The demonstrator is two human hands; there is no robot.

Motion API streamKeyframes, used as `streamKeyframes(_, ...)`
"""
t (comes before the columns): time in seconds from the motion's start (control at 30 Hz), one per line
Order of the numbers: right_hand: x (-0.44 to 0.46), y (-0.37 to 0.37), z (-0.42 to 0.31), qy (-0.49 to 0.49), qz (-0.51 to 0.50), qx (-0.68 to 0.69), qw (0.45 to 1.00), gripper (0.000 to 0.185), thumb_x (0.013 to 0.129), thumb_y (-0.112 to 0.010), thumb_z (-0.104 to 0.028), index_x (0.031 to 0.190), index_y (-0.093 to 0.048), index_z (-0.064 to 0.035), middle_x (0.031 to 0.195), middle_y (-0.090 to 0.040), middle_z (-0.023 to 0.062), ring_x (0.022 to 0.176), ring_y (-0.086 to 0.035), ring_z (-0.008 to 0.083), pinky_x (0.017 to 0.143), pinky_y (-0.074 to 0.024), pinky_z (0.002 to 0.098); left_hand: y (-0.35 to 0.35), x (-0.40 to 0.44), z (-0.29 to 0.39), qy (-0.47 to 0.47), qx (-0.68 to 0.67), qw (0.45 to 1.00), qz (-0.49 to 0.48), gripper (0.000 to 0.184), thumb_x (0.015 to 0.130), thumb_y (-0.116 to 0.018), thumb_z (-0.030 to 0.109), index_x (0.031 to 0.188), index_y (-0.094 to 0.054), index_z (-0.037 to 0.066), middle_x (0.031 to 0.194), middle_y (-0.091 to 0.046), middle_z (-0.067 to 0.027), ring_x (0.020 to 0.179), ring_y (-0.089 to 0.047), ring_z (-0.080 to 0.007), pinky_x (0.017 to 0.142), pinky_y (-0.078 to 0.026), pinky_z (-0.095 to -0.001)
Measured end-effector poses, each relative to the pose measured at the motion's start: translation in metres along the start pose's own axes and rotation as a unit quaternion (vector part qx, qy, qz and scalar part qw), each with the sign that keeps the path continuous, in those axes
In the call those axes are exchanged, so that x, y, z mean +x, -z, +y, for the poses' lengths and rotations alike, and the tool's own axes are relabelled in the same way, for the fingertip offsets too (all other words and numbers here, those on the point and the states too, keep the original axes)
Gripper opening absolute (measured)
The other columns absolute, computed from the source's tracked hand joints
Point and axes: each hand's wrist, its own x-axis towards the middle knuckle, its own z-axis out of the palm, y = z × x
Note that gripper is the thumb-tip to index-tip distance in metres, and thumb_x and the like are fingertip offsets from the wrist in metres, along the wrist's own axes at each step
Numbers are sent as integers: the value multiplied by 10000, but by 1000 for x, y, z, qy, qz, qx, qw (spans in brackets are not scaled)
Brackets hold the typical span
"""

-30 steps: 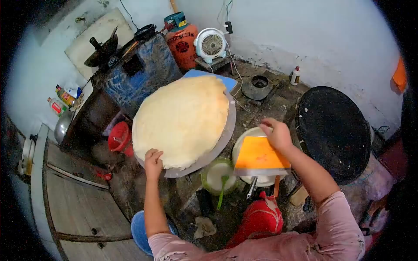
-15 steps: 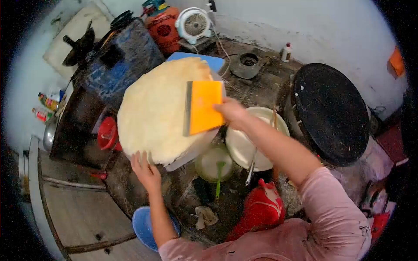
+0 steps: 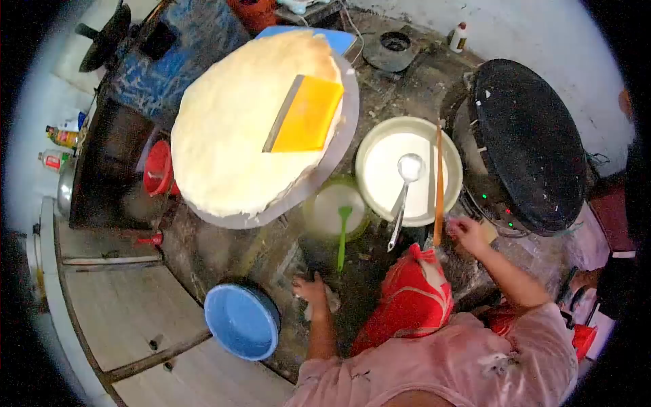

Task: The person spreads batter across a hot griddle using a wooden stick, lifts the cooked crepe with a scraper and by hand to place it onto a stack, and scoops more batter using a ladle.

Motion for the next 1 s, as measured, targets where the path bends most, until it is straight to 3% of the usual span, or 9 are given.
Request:
streamKeyframes(0.03,-23,10,16,-85,-28,48,995,183,817,-570,-149,952,-596,-28,828,-619,116,785,-592,215,747,-458,325,-16,10,-24,20,11,1000,1,547,752,-649,326,1153,-489,-10,1248,-374,-232,1086,-400,-402,898,-341,-505)
streamKeyframes(0.07,-50,31,-6,-28,-53,-77,995,172,838,-547,-154,942,-583,-22,840,-618,104,765,-576,182,730,-454,303,-23,19,-17,-9,68,998,-8,565,745,-655,337,1158,-483,-9,1235,-388,-237,1074,-415,-400,903,-345,-498)
streamKeyframes(0.17,-91,32,70,-109,-48,37,992,130,849,-522,-90,944,-561,-11,861,-620,79,764,-565,156,715,-456,285,-45,52,8,-109,226,967,-35,620,722,-673,368,1171,-465,-7,1199,-427,-251,1038,-457,-392,916,-358,-475)
streamKeyframes(0.33,-129,40,90,-140,-50,177,973,183,893,-472,-78,1059,-517,-15,801,-590,62,663,-579,145,567,-471,270,-107,87,60,-35,156,949,-270,469,751,-625,293,1093,-500,-3,1086,-478,-205,950,-483,-329,842,-382,-430)
streamKeyframes(0.6,-161,30,111,-107,-48,73,990,143,875,-510,-69,993,-562,-8,786,-602,41,652,-553,111,574,-448,243,-101,78,50,229,-231,841,-431,242,796,-549,174,967,-555,4,906,-560,-131,811,-523,-228,723,-421,-359)
streamKeyframes(0.7,-173,28,103,-82,-43,145,985,145,876,-512,-74,996,-560,-7,773,-585,29,646,-521,92,574,-431,237,-89,67,50,286,-581,667,-369,183,812,-516,144,925,-581,15,897,-594,-119,812,-543,-218,732,-427,-363)
streamKeyframes(0.8,-174,42,36,-198,-66,144,967,157,891,-499,-107,998,-554,-6,756,-579,20,621,-514,94,562,-429,236,-42,56,49,351,-501,727,-312,154,789,-530,143,888,-577,35,854,-572,-103,773,-531,-236,672,-429,-365)
streamKeyframes(0.9,-169,48,69,-95,-30,33,995,175,897,-496,-127,1014,-552,-9,783,-585,20,654,-537,93,577,-440,233,22,40,96,360,-429,781,-277,69,756,-536,135,786,-544,74,725,-520,-70,653,-500,-231,557,-426,-355)
streamKeyframes(1.0,-162,65,26,-66,52,121,989,194,889,-510,-145,1009,-564,-4,813,-596,38,692,-561,110,618,-454,245,86,34,121,333,-418,796,-284,69,724,-505,115,669,-475,87,541,-449,-37,389,-404,-156,348,-339,-256)
